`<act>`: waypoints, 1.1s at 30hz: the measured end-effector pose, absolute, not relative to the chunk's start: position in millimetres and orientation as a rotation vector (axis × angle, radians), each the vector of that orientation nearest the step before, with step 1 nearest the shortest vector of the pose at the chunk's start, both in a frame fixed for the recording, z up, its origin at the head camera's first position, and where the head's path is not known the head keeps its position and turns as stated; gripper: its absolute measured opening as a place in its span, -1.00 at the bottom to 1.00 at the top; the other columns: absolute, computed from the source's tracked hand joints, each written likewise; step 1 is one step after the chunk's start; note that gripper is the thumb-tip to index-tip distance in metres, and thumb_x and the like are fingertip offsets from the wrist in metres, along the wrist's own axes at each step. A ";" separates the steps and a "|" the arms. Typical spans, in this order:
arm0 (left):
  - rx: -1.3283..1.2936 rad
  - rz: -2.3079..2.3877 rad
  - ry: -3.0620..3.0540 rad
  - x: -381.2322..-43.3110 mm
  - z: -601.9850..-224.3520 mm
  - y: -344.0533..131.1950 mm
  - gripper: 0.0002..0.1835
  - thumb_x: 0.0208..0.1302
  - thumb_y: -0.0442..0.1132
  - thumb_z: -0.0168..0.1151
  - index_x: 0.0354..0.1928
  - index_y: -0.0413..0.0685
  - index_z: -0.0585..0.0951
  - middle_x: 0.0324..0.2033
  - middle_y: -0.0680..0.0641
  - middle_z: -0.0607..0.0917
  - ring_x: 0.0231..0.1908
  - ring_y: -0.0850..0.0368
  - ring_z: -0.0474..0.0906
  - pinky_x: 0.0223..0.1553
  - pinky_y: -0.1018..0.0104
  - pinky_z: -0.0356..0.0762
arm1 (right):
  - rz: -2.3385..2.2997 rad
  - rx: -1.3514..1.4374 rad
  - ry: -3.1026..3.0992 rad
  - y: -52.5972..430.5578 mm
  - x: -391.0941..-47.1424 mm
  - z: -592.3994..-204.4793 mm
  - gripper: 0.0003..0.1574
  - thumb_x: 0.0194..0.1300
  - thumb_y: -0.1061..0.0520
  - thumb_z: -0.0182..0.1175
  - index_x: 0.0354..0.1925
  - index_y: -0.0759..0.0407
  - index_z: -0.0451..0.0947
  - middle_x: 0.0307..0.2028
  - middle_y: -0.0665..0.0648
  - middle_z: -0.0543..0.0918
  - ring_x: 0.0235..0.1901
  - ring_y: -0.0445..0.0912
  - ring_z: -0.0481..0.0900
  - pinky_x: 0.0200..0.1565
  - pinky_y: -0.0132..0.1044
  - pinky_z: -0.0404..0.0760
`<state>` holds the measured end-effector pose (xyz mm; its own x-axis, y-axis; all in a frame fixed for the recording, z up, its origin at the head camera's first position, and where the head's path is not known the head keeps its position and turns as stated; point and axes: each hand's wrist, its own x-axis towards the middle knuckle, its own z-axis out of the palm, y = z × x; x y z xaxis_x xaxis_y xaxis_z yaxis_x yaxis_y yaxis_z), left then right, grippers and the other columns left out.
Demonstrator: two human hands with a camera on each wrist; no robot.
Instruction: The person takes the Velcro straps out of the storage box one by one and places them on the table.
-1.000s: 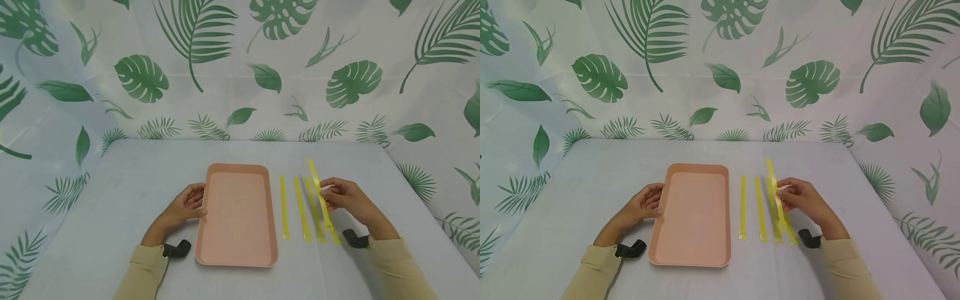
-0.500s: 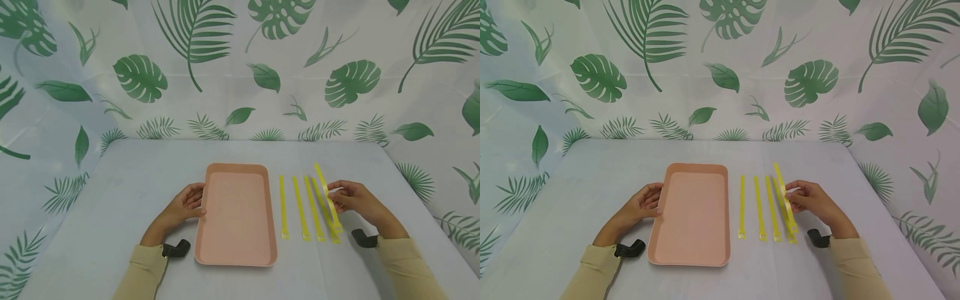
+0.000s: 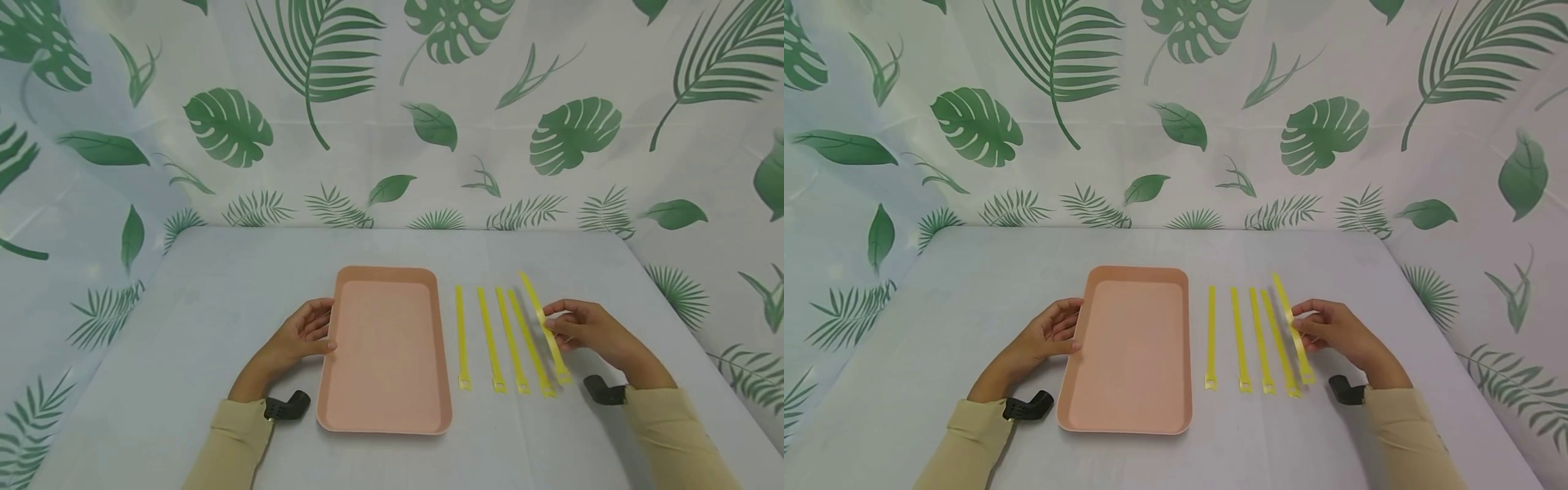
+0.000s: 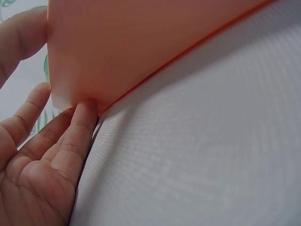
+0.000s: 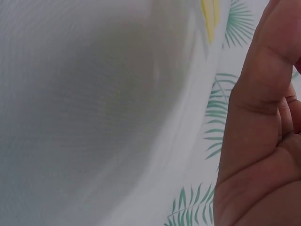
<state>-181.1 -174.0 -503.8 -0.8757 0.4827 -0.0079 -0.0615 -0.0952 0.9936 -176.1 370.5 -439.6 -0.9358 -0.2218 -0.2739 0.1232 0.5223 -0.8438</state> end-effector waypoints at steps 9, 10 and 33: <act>0.464 2.035 1.816 -180.9 -504.9 -173.6 -0.03 0.29 -0.43 0.52 0.58 -0.51 0.13 0.58 -0.54 0.19 0.59 -0.50 0.10 0.39 0.45 0.49 | -1.357 -0.055 2.406 379.0 -174.4 -443.7 -0.48 0.61 0.21 0.25 0.27 0.60 0.39 -0.33 0.00 0.70 -0.38 -0.15 0.64 -0.25 -0.28 0.78; 0.463 2.034 1.818 -180.8 -505.2 -173.6 -0.03 0.29 -0.43 0.52 0.58 -0.51 0.13 0.58 -0.54 0.19 0.59 -0.50 0.10 0.39 0.45 0.49 | -1.354 -0.053 2.405 379.9 -174.3 -444.1 -0.48 0.61 0.21 0.24 0.28 0.60 0.39 -0.33 0.00 0.71 -0.38 -0.15 0.64 -0.26 -0.28 0.78; 0.450 2.031 1.818 -180.6 -503.1 -173.7 -0.03 0.29 -0.43 0.52 0.59 -0.50 0.12 0.58 -0.54 0.18 0.60 -0.49 0.09 0.39 0.46 0.48 | -1.285 0.037 2.329 390.2 -175.4 -451.9 -0.47 0.61 0.19 0.25 0.29 0.57 0.41 -0.34 0.09 0.67 -0.36 -0.12 0.64 -0.27 -0.29 0.77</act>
<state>-180.6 -173.7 -503.1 -0.8778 0.4789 -0.0125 -0.0652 -0.0935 0.9935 -175.4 390.2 -451.9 -0.8858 -0.2008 -0.4183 0.2467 0.5596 -0.7912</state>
